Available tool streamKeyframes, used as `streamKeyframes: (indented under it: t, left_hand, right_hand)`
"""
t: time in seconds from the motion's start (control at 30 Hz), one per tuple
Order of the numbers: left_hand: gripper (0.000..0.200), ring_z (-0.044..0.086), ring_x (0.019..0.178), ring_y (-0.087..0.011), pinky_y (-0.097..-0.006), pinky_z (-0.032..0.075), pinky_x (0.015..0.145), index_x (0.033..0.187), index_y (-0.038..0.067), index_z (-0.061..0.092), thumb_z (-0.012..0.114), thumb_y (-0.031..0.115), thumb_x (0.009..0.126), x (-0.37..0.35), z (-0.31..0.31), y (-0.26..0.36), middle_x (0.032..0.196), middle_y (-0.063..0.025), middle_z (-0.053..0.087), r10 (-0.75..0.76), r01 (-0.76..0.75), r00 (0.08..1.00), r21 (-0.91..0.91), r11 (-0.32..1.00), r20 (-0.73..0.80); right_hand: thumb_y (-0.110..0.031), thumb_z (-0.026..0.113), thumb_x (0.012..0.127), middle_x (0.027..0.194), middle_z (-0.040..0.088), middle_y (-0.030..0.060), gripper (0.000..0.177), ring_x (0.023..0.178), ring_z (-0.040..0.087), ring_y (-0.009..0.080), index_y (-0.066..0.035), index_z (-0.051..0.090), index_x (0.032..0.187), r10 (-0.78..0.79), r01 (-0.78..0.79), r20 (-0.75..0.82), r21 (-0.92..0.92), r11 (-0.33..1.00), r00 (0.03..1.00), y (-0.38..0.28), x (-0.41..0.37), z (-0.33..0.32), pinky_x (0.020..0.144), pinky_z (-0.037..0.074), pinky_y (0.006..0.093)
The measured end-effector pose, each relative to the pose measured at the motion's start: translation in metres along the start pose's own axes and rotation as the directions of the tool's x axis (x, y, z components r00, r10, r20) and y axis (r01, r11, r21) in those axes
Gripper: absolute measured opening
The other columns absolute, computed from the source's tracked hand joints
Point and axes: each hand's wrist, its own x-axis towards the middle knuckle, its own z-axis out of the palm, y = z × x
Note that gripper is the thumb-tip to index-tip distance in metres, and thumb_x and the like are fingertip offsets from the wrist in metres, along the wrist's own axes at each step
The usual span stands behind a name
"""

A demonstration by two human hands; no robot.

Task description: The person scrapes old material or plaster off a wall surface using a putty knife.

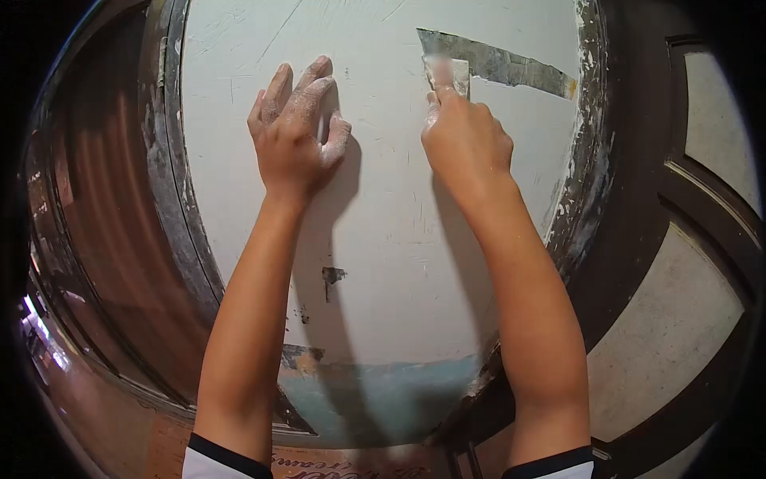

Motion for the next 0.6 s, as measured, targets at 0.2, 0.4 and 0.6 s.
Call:
streamKeyframes:
  t: [0.2, 0.4, 0.6]
  left_hand:
    - [0.045, 0.044, 0.151, -0.0305, -0.0527, 0.026, 0.124, 0.126, 0.017, 0.071, 0.069, 0.02, 0.081, 0.0, 0.0, -0.001, 0.151, 0.0096, 0.063, 0.009, -0.009, 1.0, 0.0, 1.0, -0.003]
    - [0.044, 0.044, 0.152, -0.0299, -0.0521, 0.024, 0.125, 0.125, 0.018, 0.071, 0.069, 0.019, 0.081, 0.0, 0.0, -0.001, 0.151, 0.0096, 0.064, 0.005, -0.005, 1.0, -0.005, 1.0, -0.005]
    - [0.044, 0.044, 0.151, -0.0294, -0.0518, 0.025, 0.125, 0.125, 0.018, 0.071, 0.069, 0.019, 0.081, 0.0, -0.001, 0.0, 0.15, 0.0098, 0.064, 0.001, -0.001, 1.0, -0.015, 1.0, -0.005]
  right_hand:
    - [-0.033, 0.046, 0.109, 0.109, 0.076, 0.0249, 0.045, 0.105, 0.071, 0.0471, -0.016, 0.054, 0.15, 0.006, -0.002, -0.072, 0.06, 0.998, 0.997, -0.009, 0.009, -0.003, 0.092, 0.055, 0.0571]
    - [-0.036, 0.044, 0.11, 0.121, 0.073, 0.0249, 0.045, 0.113, 0.068, 0.0479, -0.01, 0.066, 0.141, 0.061, -0.057, -0.046, 0.092, 0.994, 0.997, -0.024, 0.022, -0.014, 0.1, 0.052, 0.0555]
    - [-0.035, 0.045, 0.11, 0.12, 0.074, 0.0248, 0.049, 0.111, 0.069, 0.0466, -0.016, 0.055, 0.154, 0.063, -0.06, -0.061, 0.053, 0.997, 0.996, -0.024, 0.023, -0.014, 0.1, 0.053, 0.0544]
